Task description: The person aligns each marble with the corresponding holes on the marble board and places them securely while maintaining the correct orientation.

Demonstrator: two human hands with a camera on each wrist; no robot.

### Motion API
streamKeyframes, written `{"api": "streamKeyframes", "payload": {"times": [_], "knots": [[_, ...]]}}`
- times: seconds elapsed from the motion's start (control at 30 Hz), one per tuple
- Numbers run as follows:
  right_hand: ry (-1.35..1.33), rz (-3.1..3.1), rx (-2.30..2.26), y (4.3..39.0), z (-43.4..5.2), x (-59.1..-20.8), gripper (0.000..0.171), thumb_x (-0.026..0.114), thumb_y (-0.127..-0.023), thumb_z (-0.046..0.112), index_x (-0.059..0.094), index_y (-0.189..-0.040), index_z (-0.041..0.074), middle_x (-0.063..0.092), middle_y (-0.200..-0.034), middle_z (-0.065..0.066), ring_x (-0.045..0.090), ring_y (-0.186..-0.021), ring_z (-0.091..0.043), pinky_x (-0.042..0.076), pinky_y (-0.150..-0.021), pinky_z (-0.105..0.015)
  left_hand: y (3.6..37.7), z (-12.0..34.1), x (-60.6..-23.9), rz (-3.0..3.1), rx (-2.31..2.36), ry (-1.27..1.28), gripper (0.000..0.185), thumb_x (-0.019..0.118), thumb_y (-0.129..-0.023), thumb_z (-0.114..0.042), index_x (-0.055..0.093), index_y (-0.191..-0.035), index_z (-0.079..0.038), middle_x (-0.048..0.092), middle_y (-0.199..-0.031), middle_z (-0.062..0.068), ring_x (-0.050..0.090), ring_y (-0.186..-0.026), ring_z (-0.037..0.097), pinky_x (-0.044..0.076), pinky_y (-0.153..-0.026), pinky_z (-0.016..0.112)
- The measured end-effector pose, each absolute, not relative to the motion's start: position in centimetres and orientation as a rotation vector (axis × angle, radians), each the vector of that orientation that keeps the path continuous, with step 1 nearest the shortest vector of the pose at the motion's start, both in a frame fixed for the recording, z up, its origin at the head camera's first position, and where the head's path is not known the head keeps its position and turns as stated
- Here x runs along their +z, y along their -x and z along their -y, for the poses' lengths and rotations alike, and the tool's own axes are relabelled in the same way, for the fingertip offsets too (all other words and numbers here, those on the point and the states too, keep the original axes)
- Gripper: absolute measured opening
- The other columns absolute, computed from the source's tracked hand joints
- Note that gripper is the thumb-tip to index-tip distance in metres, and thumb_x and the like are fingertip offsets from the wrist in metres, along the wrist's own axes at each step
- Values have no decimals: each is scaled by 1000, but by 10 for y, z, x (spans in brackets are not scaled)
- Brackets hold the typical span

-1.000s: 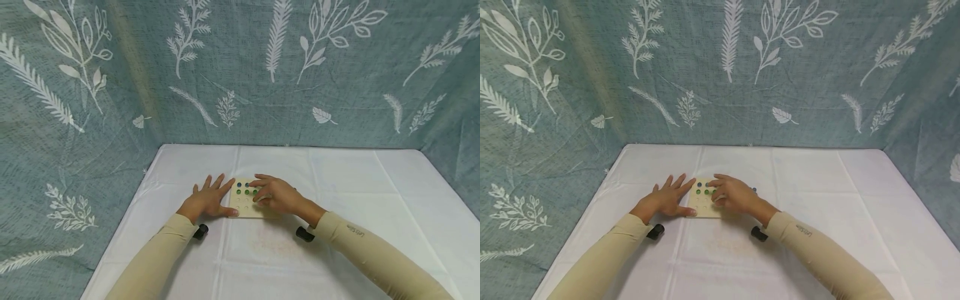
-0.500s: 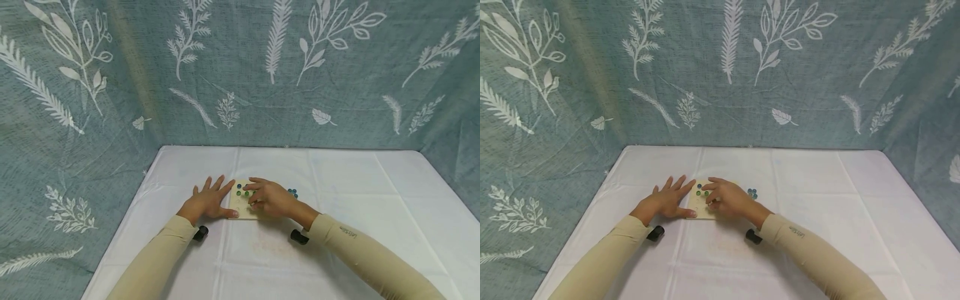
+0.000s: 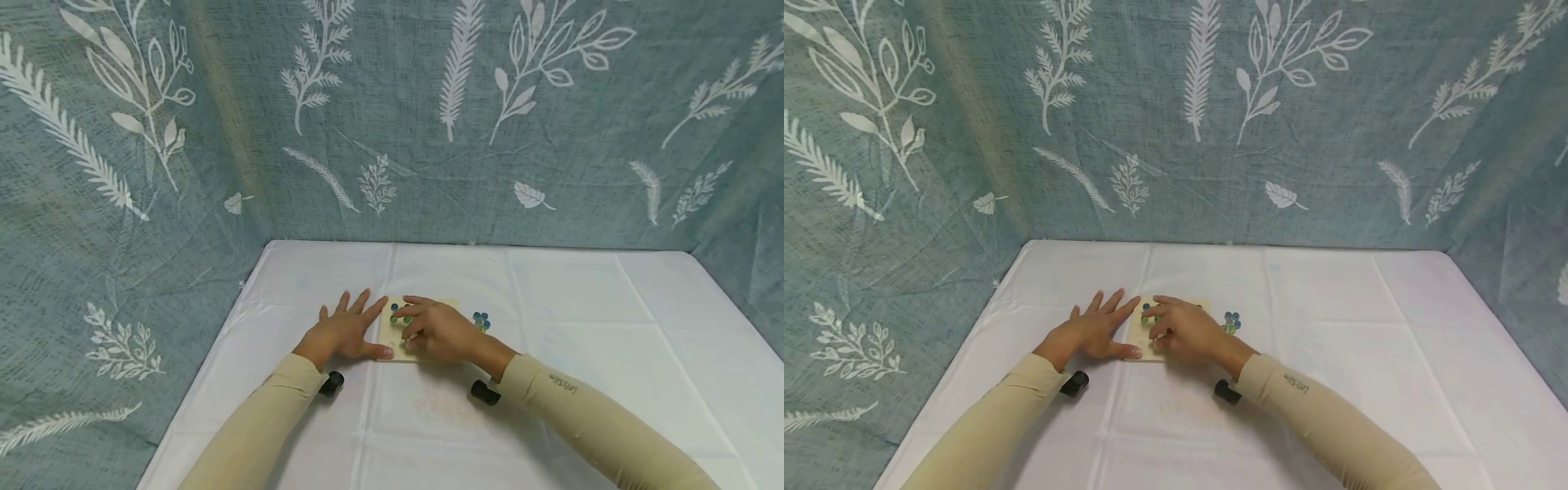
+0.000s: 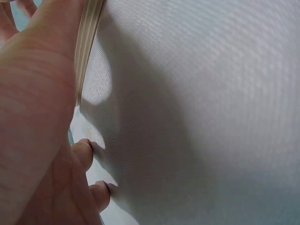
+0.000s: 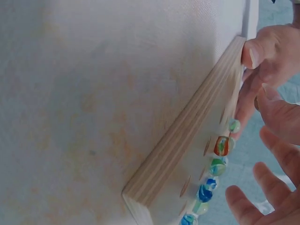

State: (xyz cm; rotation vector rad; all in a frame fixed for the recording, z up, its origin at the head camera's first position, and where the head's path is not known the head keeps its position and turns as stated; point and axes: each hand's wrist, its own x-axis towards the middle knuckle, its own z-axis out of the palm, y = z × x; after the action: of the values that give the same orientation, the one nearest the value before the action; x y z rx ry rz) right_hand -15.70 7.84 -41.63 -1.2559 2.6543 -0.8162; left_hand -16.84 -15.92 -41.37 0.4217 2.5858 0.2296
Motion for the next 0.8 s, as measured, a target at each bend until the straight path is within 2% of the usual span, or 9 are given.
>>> {"api": "streamKeyframes", "payload": {"times": [0.23,0.8], "knots": [[1197,-2653,-821,157,-77,-416,13,80,-91,8,84,-103,11,65,-147,-9,41,-154,-35,48,-116,-50,170,158,-413,-2594,233,-426,107,66,-89,-74,10,-169,-32,-2,-178,10,-4,-163,47,9,-122,79],[1195,-2623,-809,158,-68,-423,12,79,-92,13,84,-103,12,64,-148,-10,39,-155,-37,41,-121,-54,170,160,-416,-2592,222,-425,107,66,-88,-74,10,-169,-33,-2,-178,10,-4,-163,47,9,-122,79]]}}
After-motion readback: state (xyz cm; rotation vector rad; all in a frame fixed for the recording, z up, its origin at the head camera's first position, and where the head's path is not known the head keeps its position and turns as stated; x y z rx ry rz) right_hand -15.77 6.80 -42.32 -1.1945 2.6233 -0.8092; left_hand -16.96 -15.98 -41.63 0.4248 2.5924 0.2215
